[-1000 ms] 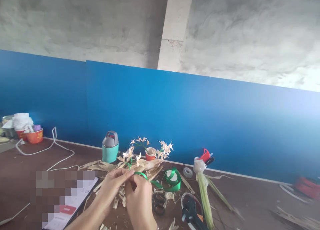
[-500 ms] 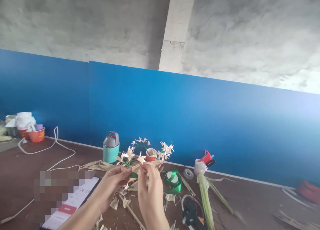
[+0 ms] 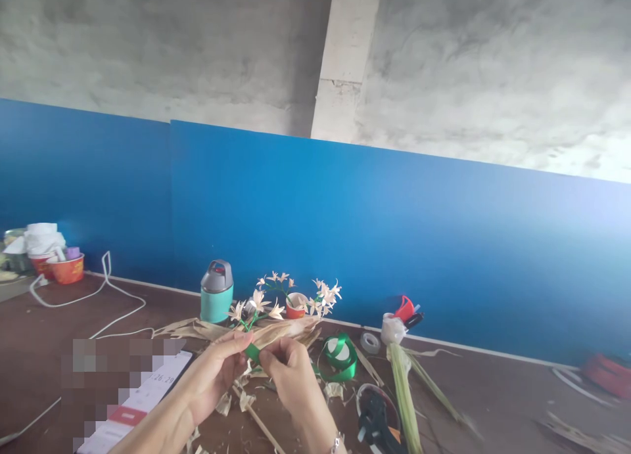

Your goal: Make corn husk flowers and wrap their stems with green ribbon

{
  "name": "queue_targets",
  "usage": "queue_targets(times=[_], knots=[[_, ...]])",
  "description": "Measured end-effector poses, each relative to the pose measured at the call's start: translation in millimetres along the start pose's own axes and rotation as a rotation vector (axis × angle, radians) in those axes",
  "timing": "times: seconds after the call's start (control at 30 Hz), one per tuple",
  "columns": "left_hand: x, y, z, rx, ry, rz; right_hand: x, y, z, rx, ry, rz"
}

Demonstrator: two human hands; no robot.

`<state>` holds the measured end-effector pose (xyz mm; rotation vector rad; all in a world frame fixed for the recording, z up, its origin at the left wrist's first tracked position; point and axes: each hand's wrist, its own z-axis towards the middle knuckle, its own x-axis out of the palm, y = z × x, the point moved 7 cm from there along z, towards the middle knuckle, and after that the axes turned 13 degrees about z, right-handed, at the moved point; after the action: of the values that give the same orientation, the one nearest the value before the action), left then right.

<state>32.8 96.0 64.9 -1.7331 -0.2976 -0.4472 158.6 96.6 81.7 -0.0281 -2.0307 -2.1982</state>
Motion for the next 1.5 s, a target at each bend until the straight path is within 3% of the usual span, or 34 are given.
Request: queue_targets(times=[0.1, 0.23, 0.43, 0.6, 0.7, 0.83, 1.0, 1.2, 1.4, 1.5], knots=[[-1.3, 5, 2, -0.067, 0.014, 0.007, 1, 0, 1, 0.042, 0.080, 0.058], [2.9, 10, 1, -0.162, 0.106, 0.070, 7, 6, -3, 0.036, 0.197, 0.325], [12.3, 21, -8, -0.290, 0.227, 0.027, 4, 0, -6, 0.001, 0.111, 0.497], [24.3, 29, -23, -0.414, 0.395, -0.022, 19, 2, -15, 0.079, 0.368, 0.555], [29.6, 30, -31, -0.429, 0.473, 0.015, 22, 2, -17, 0.103, 0.421, 0.569], [31.8, 27, -32, -0.358, 0.441, 0.090, 21, -5, -13, 0.116, 0.422, 0.605], [35.2, 16, -31, -0.199, 0.368, 0.183, 14, -5, -7, 0.029, 0.347, 0.658], [27.1, -4, -25, 0.118, 0.140, 0.461, 15, 2, -9, 0.028, 0.227, 0.702], [19.7, -26, -27, 0.451, -0.072, 0.774, 15, 6, -7, -0.074, 0.134, 0.645], [17.4, -27, -26, 0.482, -0.089, 0.819, 15, 10, -8, -0.130, 0.078, 0.629]])
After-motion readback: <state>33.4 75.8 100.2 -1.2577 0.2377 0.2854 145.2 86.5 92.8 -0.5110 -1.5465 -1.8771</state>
